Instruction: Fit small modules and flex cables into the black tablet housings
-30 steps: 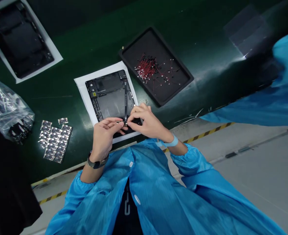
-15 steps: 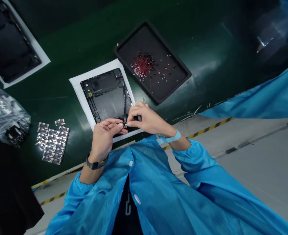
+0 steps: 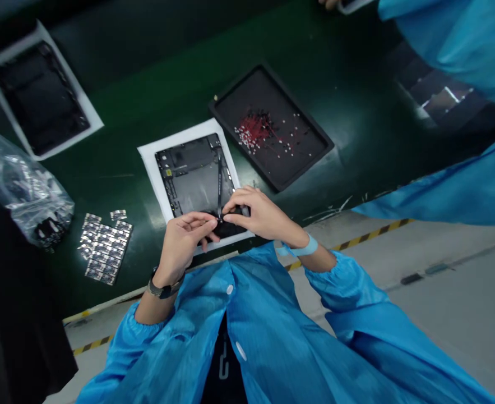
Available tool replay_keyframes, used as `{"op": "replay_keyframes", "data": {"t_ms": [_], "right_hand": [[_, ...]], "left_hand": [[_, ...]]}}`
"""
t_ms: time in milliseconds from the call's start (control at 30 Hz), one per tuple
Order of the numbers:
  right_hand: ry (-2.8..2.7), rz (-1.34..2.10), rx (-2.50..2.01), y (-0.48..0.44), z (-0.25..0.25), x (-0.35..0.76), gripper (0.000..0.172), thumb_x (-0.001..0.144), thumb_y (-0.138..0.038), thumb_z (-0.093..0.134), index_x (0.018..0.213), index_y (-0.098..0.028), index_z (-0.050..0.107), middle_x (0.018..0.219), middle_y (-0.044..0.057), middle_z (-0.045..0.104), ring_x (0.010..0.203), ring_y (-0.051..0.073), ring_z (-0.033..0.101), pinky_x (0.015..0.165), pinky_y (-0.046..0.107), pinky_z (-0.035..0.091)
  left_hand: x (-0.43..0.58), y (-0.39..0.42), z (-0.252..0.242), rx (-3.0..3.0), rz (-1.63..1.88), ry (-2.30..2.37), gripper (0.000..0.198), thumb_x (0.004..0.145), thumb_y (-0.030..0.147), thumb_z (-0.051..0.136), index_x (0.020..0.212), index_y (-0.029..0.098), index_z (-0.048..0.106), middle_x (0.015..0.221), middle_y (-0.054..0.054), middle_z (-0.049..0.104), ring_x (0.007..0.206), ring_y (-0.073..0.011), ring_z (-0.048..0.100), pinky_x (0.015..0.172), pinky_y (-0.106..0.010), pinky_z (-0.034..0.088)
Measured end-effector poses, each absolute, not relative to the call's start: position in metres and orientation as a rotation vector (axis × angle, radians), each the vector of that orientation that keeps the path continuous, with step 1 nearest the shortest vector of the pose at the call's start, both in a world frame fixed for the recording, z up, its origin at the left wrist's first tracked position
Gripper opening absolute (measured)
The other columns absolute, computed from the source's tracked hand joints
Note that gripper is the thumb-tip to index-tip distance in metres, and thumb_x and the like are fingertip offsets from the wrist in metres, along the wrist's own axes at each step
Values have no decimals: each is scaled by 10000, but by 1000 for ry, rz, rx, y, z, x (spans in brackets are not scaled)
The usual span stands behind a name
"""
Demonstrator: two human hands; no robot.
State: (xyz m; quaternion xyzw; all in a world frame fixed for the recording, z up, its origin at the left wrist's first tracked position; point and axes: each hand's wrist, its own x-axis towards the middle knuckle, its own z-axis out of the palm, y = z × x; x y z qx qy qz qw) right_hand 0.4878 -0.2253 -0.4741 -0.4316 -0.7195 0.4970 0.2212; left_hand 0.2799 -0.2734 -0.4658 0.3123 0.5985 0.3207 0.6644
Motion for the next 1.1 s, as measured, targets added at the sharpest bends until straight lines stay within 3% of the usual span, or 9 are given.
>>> {"op": "replay_keyframes", "data": {"t_ms": [67,133,200,267,333,467,567,900,1100], "right_hand": [[-1917,1223,-1267,-226,-477,486,134,949,-282,638,1022,-191,703,908,56,631,861,206,555,811,351,430],[-1903,1007,-1375,-226,-482,484,188,963,-274,600,1118,-190,666,900,60,595,840,217,540,788,357,441],[-1974,821,-1443,-225,-488,482,246,971,-276,576,1195,-186,623,897,66,568,866,243,536,806,380,444],[-2069,719,-1467,-222,-494,480,273,980,-286,552,1229,-185,598,888,71,551,886,265,541,825,402,447],[-2127,665,-1472,-218,-497,479,259,989,-297,531,1211,-186,603,871,72,542,877,274,544,825,413,449],[-2155,686,-1471,-211,-496,480,236,1003,-322,518,1162,-181,622,854,69,549,854,270,554,791,411,453],[-2087,768,-1451,-211,-492,484,233,1009,-346,525,1161,-202,626,845,61,557,818,259,557,757,411,469],[-1846,698,-1516,-232,-504,473,163,966,-279,573,1099,-312,662,830,73,618,797,315,617,719,501,529],[-1913,558,-1437,-234,-520,480,156,987,-283,600,1109,-235,686,920,71,669,813,219,652,716,338,535]], "left_hand": [[264,-266,-457,890,650,1460,232,789,378,810,851,157,779,729,-81,746,436,-135,574,399,-232,368],[247,-248,-451,1186,706,1580,166,804,349,792,800,183,784,879,-93,765,508,-144,576,501,-274,442],[232,-213,-451,1526,853,1660,91,792,288,797,820,204,775,973,-96,749,727,-216,629,737,-345,519],[223,-167,-457,1792,930,1701,205,741,217,825,934,198,760,1012,-116,718,1003,-311,603,976,-437,456],[219,-119,-466,1923,789,1727,329,669,157,859,972,150,731,991,-148,690,1102,-374,547,1048,-509,380],[219,-67,-477,2016,319,1606,70,754,118,756,752,142,690,752,-115,645,995,-341,561,989,-486,390],[210,-54,-476,2054,284,1541,141,784,128,714,651,158,680,721,-95,652,880,-266,567,896,-389,425],[133,171,-428,2062,406,1836,108,764,109,694,846,87,760,878,-130,709,929,-238,556,931,-361,421],[123,214,-446,1947,432,2020,123,774,137,722,887,141,769,1029,-115,736,1099,-255,593,1013,-355,430]]}}
